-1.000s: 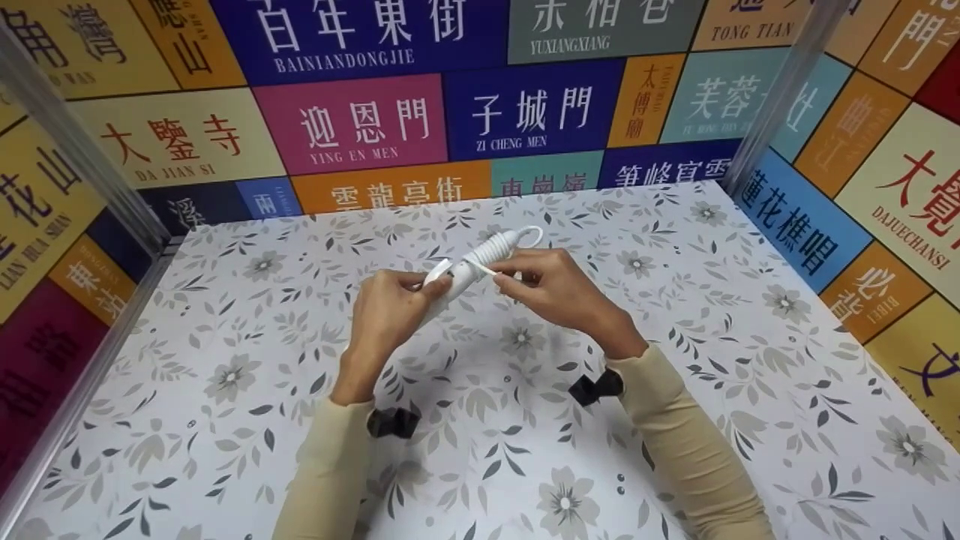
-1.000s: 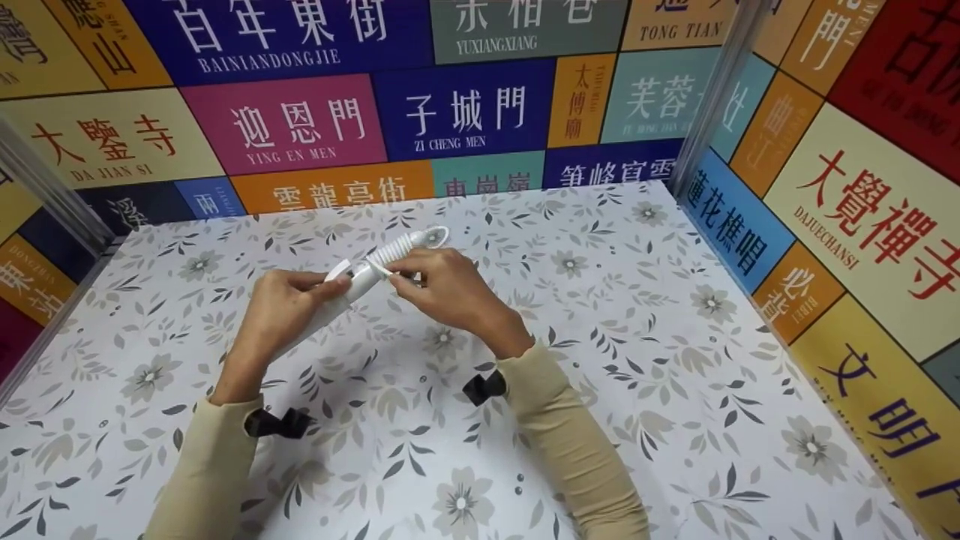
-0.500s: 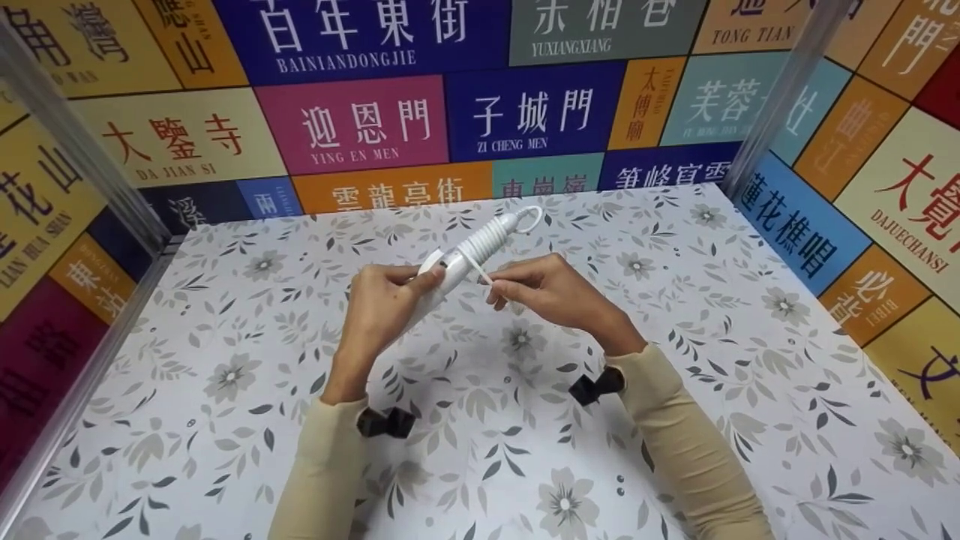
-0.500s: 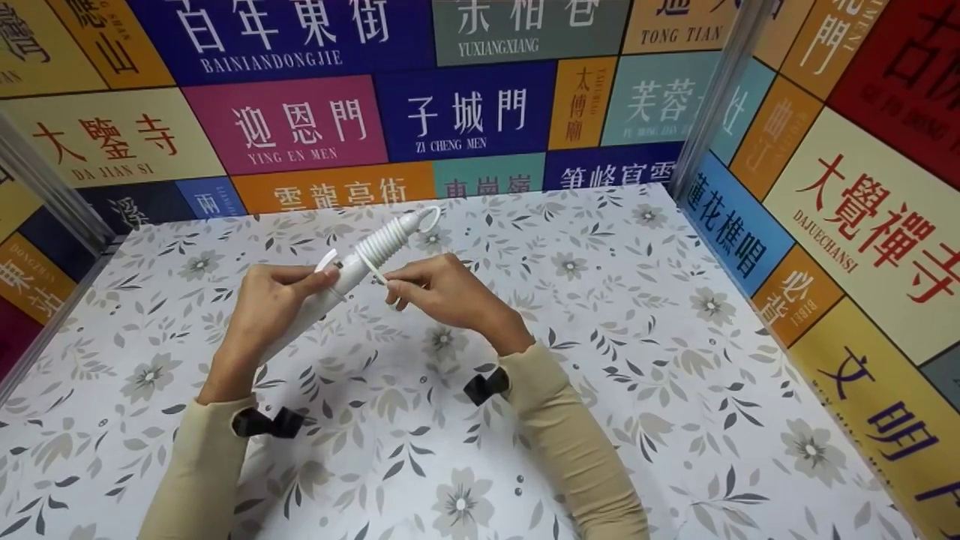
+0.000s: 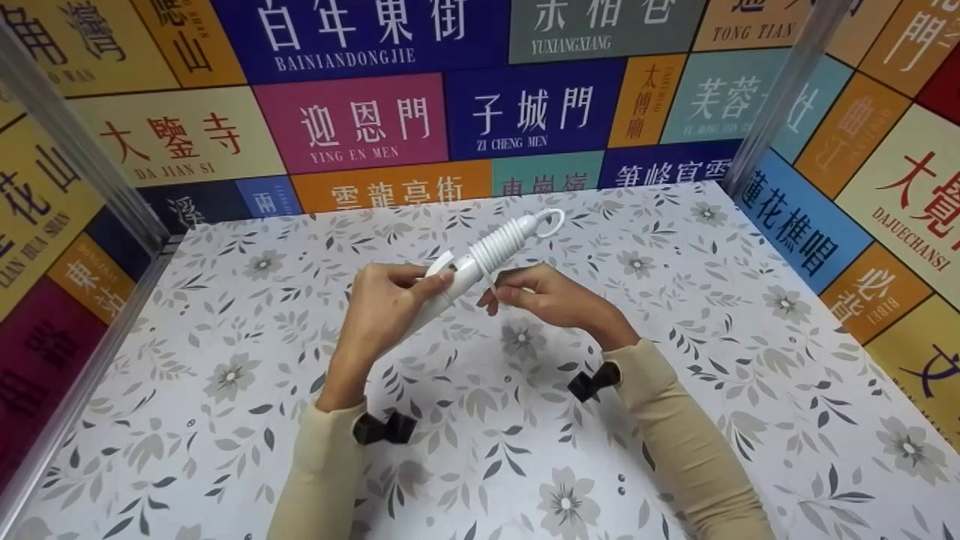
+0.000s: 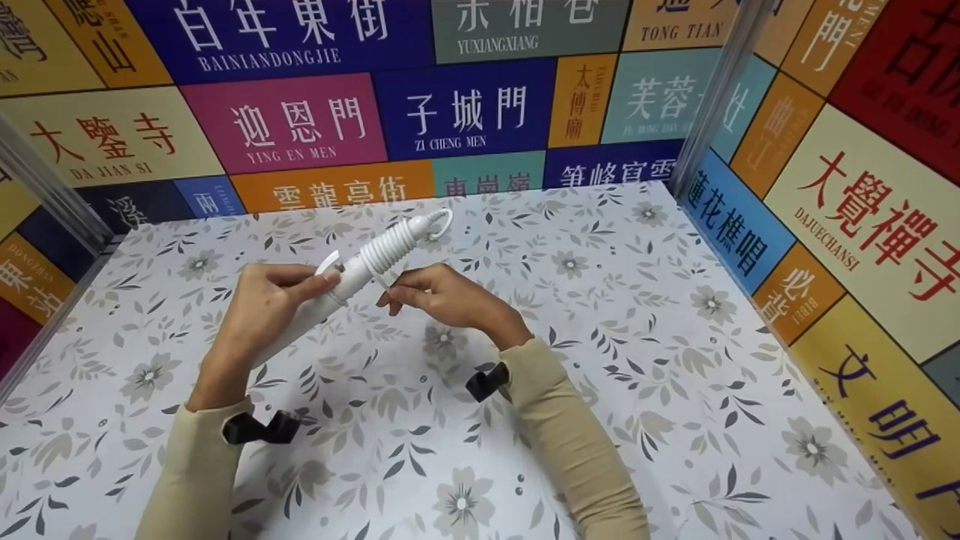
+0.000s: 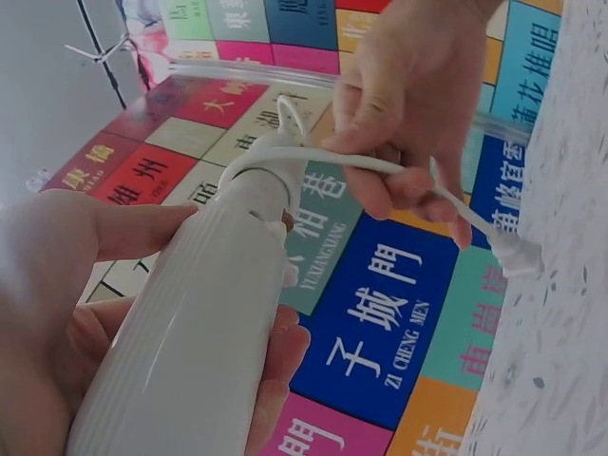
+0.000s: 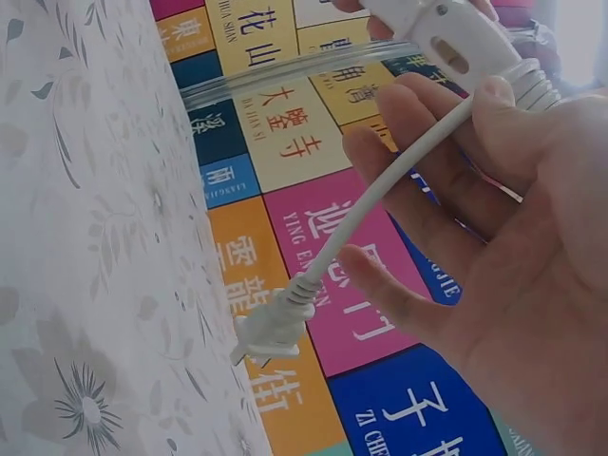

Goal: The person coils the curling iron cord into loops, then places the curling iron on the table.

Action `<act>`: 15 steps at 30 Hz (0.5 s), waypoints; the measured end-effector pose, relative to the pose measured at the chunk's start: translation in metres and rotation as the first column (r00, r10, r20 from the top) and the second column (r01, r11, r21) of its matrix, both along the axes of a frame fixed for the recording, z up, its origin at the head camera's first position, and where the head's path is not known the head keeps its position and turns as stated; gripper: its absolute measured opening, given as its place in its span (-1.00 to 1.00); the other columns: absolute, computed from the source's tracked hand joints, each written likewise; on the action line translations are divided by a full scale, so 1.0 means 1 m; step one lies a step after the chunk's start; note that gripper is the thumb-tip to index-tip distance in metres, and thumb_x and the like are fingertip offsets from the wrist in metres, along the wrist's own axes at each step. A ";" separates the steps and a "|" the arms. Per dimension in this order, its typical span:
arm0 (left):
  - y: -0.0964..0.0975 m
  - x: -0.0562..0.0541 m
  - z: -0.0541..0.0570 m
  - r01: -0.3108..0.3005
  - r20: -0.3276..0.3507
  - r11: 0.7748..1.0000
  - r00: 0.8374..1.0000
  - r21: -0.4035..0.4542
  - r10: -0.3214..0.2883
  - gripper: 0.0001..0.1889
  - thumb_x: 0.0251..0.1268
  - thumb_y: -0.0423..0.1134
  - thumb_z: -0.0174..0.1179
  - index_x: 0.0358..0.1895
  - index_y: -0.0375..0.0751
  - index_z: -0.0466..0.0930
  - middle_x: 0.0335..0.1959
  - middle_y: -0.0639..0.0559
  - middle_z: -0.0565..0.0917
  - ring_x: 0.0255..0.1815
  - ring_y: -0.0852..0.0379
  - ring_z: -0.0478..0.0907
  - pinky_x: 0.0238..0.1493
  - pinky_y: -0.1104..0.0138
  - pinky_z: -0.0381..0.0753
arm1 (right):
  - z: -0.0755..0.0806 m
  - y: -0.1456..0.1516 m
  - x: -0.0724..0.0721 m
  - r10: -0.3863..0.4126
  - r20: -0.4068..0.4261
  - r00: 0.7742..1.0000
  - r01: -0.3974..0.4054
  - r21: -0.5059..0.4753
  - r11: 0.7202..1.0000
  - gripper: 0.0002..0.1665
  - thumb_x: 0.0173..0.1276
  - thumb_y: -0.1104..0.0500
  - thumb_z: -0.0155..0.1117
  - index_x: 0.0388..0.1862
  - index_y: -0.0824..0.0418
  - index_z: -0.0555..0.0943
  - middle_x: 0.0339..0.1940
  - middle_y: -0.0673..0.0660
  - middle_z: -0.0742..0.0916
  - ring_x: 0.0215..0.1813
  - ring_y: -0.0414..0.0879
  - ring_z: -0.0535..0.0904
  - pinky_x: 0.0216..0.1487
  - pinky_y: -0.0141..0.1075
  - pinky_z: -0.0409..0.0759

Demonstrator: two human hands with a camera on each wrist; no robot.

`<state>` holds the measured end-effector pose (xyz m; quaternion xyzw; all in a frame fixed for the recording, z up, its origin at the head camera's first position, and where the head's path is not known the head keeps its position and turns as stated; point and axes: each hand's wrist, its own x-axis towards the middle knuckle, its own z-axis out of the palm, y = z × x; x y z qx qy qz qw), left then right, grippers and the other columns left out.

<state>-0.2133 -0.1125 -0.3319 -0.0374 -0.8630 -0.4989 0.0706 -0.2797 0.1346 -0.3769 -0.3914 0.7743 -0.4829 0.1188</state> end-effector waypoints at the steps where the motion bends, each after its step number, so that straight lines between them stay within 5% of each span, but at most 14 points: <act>1: 0.000 0.000 0.000 0.009 0.001 1.000 1.000 0.003 -0.009 -0.62 0.22 0.06 0.38 -0.06 -0.13 0.80 -0.20 -0.09 0.80 -0.28 0.02 0.66 -0.27 0.23 0.60 | -0.002 0.000 -0.001 0.004 -0.007 1.000 -0.004 0.002 1.000 -0.68 0.58 0.23 0.03 -0.02 0.36 0.70 -0.09 0.30 0.77 0.04 0.01 0.68 0.21 -0.07 0.59; 8: -0.001 -0.002 -0.004 0.066 0.011 0.998 0.998 -0.018 -0.066 -0.65 0.20 0.03 0.40 -0.08 -0.13 0.80 -0.21 -0.11 0.81 -0.33 0.01 0.67 -0.28 0.25 0.61 | -0.011 -0.002 -0.008 -0.084 -0.063 0.995 0.087 0.055 0.995 -0.73 0.56 0.21 0.08 -0.01 0.32 0.68 -0.07 0.26 0.76 0.01 0.07 0.67 0.13 -0.07 0.61; 13: -0.007 -0.003 -0.005 0.162 0.018 0.986 0.987 -0.042 -0.161 -0.66 0.20 0.04 0.40 -0.08 -0.09 0.80 -0.19 -0.06 0.81 -0.31 0.03 0.66 -0.27 0.24 0.61 | -0.015 0.001 -0.012 -0.215 -0.100 0.971 0.228 0.147 0.962 -0.81 0.54 0.18 0.14 -0.06 0.20 0.67 -0.16 0.16 0.77 -0.16 -0.15 0.65 -0.05 -0.21 0.59; 15: -0.010 -0.003 -0.005 0.228 0.015 0.971 0.974 -0.075 -0.227 -0.67 0.20 0.03 0.40 -0.08 -0.07 0.81 -0.21 -0.04 0.81 -0.34 0.05 0.66 -0.29 0.24 0.62 | -0.013 0.002 -0.010 -0.190 -0.134 0.973 0.208 0.136 0.969 -0.87 0.51 0.26 0.12 -0.18 0.22 0.63 -0.29 0.15 0.73 -0.28 -0.25 0.56 -0.16 -0.31 0.52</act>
